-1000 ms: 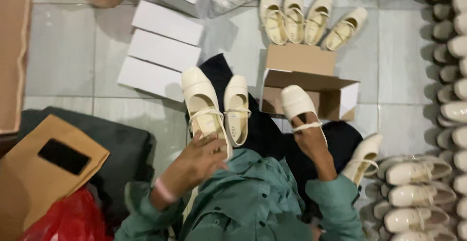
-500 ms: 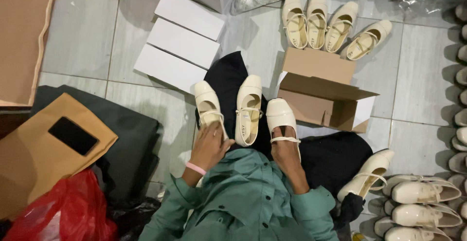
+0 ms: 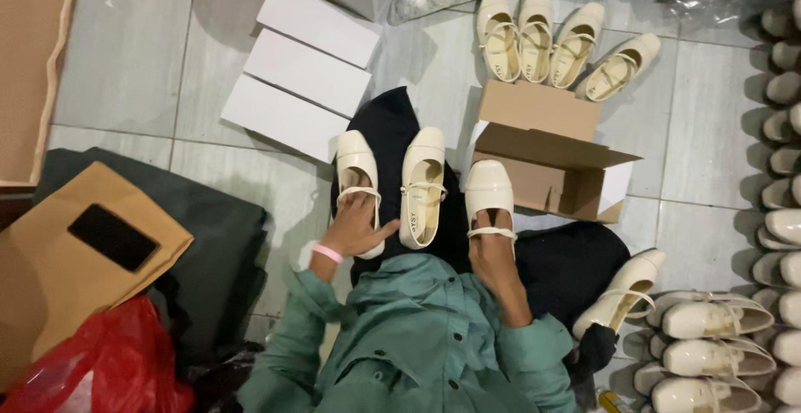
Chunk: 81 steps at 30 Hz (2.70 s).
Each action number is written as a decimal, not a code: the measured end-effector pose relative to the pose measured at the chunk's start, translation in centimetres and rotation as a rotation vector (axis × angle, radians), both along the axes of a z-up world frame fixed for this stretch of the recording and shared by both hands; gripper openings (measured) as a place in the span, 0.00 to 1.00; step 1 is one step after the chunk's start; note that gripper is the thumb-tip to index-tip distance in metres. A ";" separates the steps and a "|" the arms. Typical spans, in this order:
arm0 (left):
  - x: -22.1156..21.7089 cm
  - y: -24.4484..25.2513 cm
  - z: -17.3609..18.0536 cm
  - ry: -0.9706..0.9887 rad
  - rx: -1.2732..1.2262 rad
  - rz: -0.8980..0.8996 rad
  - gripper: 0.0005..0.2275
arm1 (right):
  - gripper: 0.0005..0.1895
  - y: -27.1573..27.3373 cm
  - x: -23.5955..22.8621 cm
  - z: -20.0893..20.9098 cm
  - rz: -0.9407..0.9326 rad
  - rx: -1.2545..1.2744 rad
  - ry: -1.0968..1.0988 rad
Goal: The person sits on the floor and wipes a pair of white shoes with a dark cloth. The person then places the shoes into a white shoebox and closes the lid.
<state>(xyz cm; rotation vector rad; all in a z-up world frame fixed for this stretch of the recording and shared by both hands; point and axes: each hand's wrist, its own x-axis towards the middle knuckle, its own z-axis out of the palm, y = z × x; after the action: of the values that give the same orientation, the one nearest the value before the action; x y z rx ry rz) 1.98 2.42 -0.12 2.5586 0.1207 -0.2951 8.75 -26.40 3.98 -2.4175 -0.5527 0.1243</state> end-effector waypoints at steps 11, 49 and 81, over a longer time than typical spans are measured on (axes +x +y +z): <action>-1.5 2.0 -0.3 0.448 -1.216 -0.732 0.35 | 0.26 -2.7 8.7 5.8 0.423 -0.104 -0.334; 2.2 -5.9 11.2 -0.135 0.031 -0.531 0.69 | 0.49 -11.1 0.3 -8.1 0.296 0.131 0.233; -0.2 -4.7 10.8 -0.171 0.137 -0.586 0.54 | 0.72 -8.3 4.0 -9.5 0.500 0.133 0.416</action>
<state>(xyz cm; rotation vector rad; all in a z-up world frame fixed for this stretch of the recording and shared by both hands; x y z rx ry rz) 1.75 -2.25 10.68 2.6899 -0.7035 -0.2878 12.72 -34.74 -5.53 -1.9970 -0.9169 0.7563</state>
